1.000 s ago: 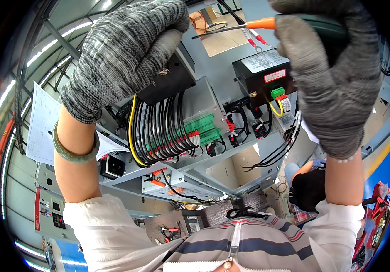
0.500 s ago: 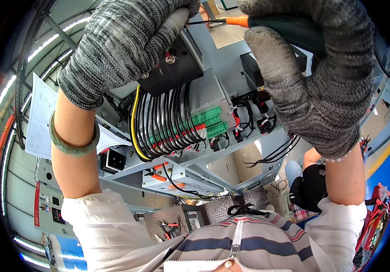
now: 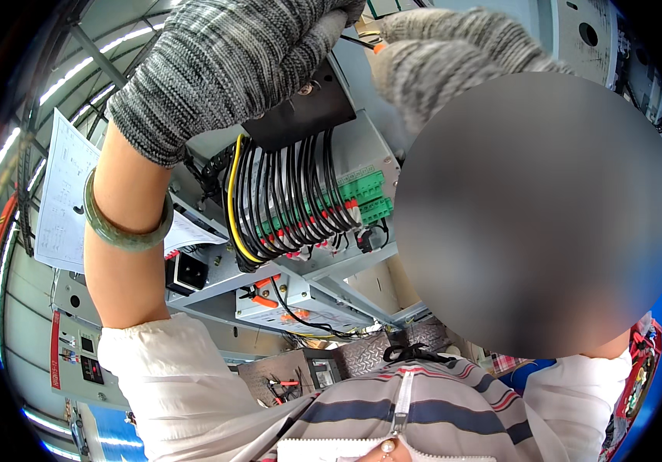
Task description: The person uses a screwdriver to tighten screws on terminal blocks inside an electrical panel. They retrieve a tool from a red cart, then continue connecting and securing wires to the panel's components.
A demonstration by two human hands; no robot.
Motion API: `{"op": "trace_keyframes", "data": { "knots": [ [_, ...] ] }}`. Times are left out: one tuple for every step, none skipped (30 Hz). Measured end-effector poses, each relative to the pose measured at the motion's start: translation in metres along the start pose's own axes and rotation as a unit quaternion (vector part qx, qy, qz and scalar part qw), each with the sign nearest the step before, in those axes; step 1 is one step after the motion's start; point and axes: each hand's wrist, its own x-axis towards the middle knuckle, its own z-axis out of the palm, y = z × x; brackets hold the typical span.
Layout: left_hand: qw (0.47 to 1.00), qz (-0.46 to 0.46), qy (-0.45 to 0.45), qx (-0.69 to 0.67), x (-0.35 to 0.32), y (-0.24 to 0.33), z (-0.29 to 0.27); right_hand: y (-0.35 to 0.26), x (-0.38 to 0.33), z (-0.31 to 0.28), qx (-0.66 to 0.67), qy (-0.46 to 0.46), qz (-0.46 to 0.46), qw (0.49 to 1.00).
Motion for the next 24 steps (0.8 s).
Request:
{"op": "trace_keyframes", "data": {
  "knots": [
    [1.0,0.001,0.001,0.001,0.0,0.001,0.001,-0.002,0.0,0.0,-0.005,-0.007,-0.008,1.0],
    [1.0,0.004,0.002,0.003,0.0,0.001,0.002,-0.003,0.001,-0.002,-0.013,-0.014,-0.017,1.0],
    [1.0,0.006,0.004,0.005,0.0,0.0,0.003,-0.005,0.001,-0.003,-0.017,-0.019,-0.022,0.999],
    [1.0,0.009,0.006,0.006,0.0,0.0,0.004,-0.007,0.001,-0.005,-0.02,-0.026,-0.028,0.999],
    [1.0,0.01,0.01,0.007,-0.001,-0.001,0.004,-0.008,0.001,-0.005,-0.024,-0.029,-0.033,0.999],
    [1.0,0.013,0.013,0.009,-0.001,-0.002,0.005,-0.01,0.002,-0.006,-0.027,-0.033,-0.036,0.998],
    [1.0,0.015,0.014,0.009,-0.002,-0.002,0.005,-0.011,0.002,-0.006,-0.029,-0.037,-0.041,0.998],
    [1.0,0.016,0.018,0.01,-0.002,-0.003,0.006,-0.012,0.003,-0.005,-0.032,-0.04,-0.044,0.998],
    [1.0,0.016,0.019,0.011,-0.003,-0.004,0.007,-0.013,0.004,-0.005,-0.032,-0.044,-0.048,0.997],
    [1.0,0.017,0.021,0.012,-0.003,-0.004,0.008,-0.014,0.004,-0.003,-0.036,-0.045,-0.055,0.997],
    [1.0,0.018,0.022,0.012,-0.004,-0.005,0.008,-0.015,0.004,-0.003,-0.039,-0.047,-0.058,0.996],
    [0.999,0.02,0.024,0.013,-0.004,-0.005,0.008,-0.015,0.003,-0.002,-0.037,-0.047,-0.061,0.996],
    [0.999,0.023,0.028,0.014,-0.005,-0.006,0.008,-0.015,0.003,-0.002,-0.037,-0.049,-0.063,0.996],
    [0.999,0.024,0.03,0.014,-0.005,-0.006,0.008,-0.015,0.003,-0.003,-0.038,-0.051,-0.067,0.996],
    [0.999,0.026,0.034,0.016,-0.007,-0.006,0.009,-0.015,0.002,-0.004,-0.038,-0.052,-0.069,0.996],
    [0.999,0.028,0.038,0.018,-0.007,-0.006,0.009,-0.014,0.002,-0.005,-0.038,-0.053,-0.073,0.995],
    [0.998,0.029,0.042,0.02,-0.008,-0.005,0.01,-0.014,0.001,-0.006,-0.038,-0.052,-0.074,0.995],
    [0.998,0.032,0.047,0.024,-0.009,-0.004,0.011,-0.012,0.001,-0.008,-0.037,-0.054,-0.075,0.995],
    [0.998,0.035,0.053,0.029,-0.011,-0.003,0.012,-0.012,0.001,-0.008,-0.037,-0.057,-0.075,0.995],
    [0.996,0.039,0.065,0.038,-0.011,-0.002,0.015,-0.012,0.001,-0.009,-0.038,-0.056,-0.077,0.995],
    [0.994,0.046,0.085,0.046,-0.013,0.0,0.016,-0.012,0.001,-0.009,-0.04,-0.058,-0.08,0.994],
    [0.992,0.052,0.103,0.056,-0.013,0.001,0.019,-0.011,0.001,-0.008,-0.04,-0.058,-0.083,0.994],
    [0.991,0.051,0.105,0.065,-0.013,0.002,0.019,-0.011,0.001,-0.007,-0.042,-0.059,-0.085,0.994],
    [0.992,0.044,0.089,0.075,-0.013,0.003,0.02,-0.011,0.002,-0.007,-0.042,-0.059,-0.089,0.993]
  ]
}}
